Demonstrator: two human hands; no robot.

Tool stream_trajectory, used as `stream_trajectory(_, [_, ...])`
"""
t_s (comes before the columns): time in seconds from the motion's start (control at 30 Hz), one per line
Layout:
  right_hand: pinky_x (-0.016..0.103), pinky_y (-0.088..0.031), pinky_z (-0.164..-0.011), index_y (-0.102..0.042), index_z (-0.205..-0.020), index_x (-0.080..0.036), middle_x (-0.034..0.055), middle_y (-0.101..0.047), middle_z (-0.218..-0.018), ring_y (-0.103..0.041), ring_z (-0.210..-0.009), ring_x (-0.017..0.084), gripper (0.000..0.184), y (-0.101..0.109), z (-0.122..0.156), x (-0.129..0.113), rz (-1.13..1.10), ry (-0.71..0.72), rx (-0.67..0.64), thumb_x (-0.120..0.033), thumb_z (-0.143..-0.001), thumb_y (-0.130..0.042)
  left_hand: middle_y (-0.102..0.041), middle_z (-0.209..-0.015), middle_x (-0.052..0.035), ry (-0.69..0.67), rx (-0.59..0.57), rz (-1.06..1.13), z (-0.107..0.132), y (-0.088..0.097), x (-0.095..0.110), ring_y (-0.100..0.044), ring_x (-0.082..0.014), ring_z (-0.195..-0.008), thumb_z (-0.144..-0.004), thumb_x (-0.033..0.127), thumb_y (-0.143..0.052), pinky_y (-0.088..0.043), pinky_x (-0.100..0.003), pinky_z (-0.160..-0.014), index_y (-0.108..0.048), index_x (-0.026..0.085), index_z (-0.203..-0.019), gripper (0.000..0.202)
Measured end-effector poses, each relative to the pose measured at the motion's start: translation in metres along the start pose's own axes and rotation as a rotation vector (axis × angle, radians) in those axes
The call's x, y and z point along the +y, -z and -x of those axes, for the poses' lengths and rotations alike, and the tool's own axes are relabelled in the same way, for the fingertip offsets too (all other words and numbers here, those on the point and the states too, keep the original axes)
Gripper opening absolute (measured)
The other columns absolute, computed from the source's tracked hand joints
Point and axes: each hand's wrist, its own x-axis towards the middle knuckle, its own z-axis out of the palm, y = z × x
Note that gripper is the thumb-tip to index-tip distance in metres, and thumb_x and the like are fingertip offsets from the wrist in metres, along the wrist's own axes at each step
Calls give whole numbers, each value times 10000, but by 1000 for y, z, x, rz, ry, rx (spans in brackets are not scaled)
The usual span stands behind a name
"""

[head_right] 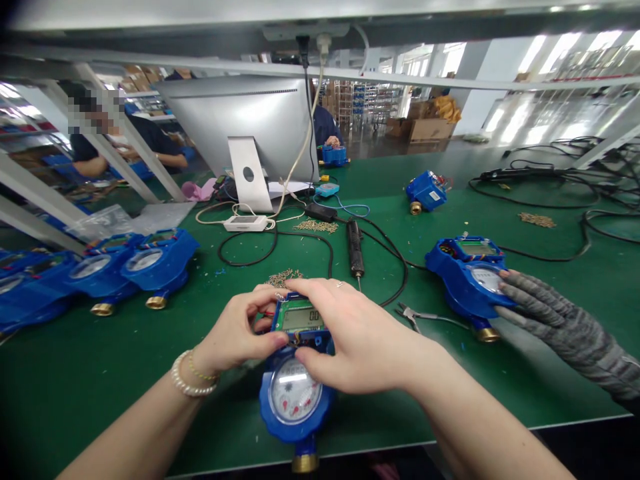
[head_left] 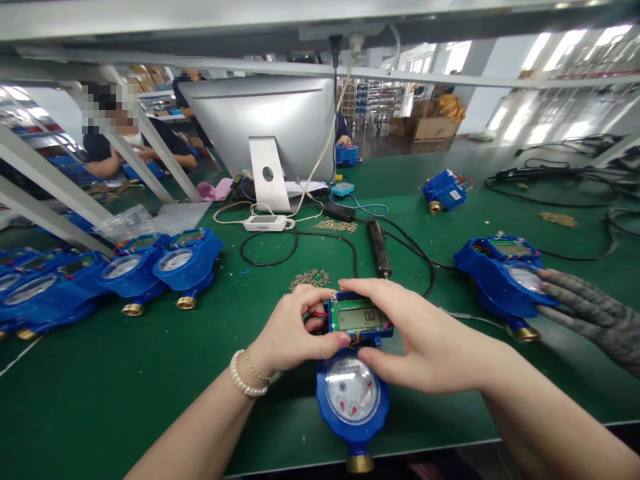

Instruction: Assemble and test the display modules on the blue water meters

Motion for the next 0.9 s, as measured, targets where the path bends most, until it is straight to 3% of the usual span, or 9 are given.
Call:
stream_trajectory(0.3, [412, -464, -965, -460, -1291, -167, 110, -577, -1262, -546, -1145, 254, 556, -13, -5, -2, 12, -41, 103, -229, -763, -626, -506, -963, -31, -33, -9, -8, -1, 1, 1, -533, -117, -733, -619, 305, -792, -517, -196, -613, -651, 171, -1065, 486])
stream_trajectory(0.53, [376, -432, -1023, -387, -1352, -178, 92, -524, -1348, -503, -1230, 227, 598, -9, -1, -1, -80, -43, 67, -192, -785, -576, -468, -839, -4, 4, 23, 12, -1, 1, -1, -514, -121, -720, -589, 347, -807, -505, -203, -611, -637, 140, -1062, 543])
stream_trajectory(0.9, [386, -471, -935, -430, -1280, -191, 64, -581, -1240, -564, -1094, 224, 523, -11, -1, -7, -35, -101, 93, -207, -775, -564, -506, -883, -31, 15, 51, -14, -1, 0, 0, -547, -151, -759, -569, 366, -811, -516, -238, -638, -626, 122, -1083, 598])
